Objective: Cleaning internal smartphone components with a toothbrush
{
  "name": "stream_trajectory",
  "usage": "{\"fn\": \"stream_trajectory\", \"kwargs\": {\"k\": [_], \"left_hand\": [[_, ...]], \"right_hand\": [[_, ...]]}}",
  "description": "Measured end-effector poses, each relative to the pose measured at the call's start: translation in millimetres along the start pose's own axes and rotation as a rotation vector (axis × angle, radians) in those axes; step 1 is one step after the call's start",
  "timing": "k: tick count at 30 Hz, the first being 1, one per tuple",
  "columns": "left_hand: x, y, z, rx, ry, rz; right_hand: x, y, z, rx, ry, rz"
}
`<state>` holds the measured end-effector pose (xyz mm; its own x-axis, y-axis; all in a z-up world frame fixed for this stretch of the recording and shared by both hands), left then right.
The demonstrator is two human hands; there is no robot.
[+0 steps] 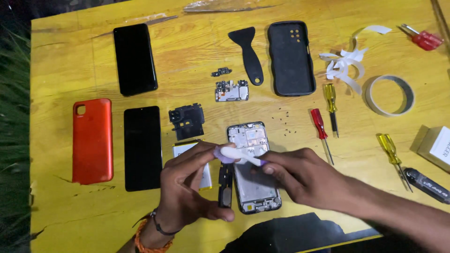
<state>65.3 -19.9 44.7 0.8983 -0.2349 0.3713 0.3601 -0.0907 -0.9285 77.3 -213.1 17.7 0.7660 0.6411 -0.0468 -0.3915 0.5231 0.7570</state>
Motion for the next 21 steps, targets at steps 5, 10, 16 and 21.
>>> {"fn": "stream_trajectory", "kwargs": {"k": [5, 10, 16, 21], "left_hand": [[-3, 2, 3, 0.026, 0.024, -0.058], [-4, 3, -1, -0.115, 0.048, 0.008], [-5, 6, 4, -0.156, -0.006, 0.016], [-5, 9, 5, -0.08, -0.029, 0.026]], "right_hand": [[-12, -5, -18, -0.038, 0.115, 0.011], [-21, -7, -28, 0.001, 0.067, 0.098], [-17, -13, -17, -0.098, -0.045, 0.068], [-2, -23, -9, -0.133, 0.041, -0.16]]}}
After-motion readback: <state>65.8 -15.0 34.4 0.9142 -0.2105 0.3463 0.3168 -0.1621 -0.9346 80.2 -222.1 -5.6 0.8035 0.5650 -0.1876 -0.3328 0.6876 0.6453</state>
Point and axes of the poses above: each hand's wrist, its own x-axis towards the middle knuckle, its own z-axis out of the back of the hand, y = z × x, the point moved 7 cm from there along x, towards the middle knuckle, and after that the axes turned 4 degrees about -x, right-handed, at the moved point
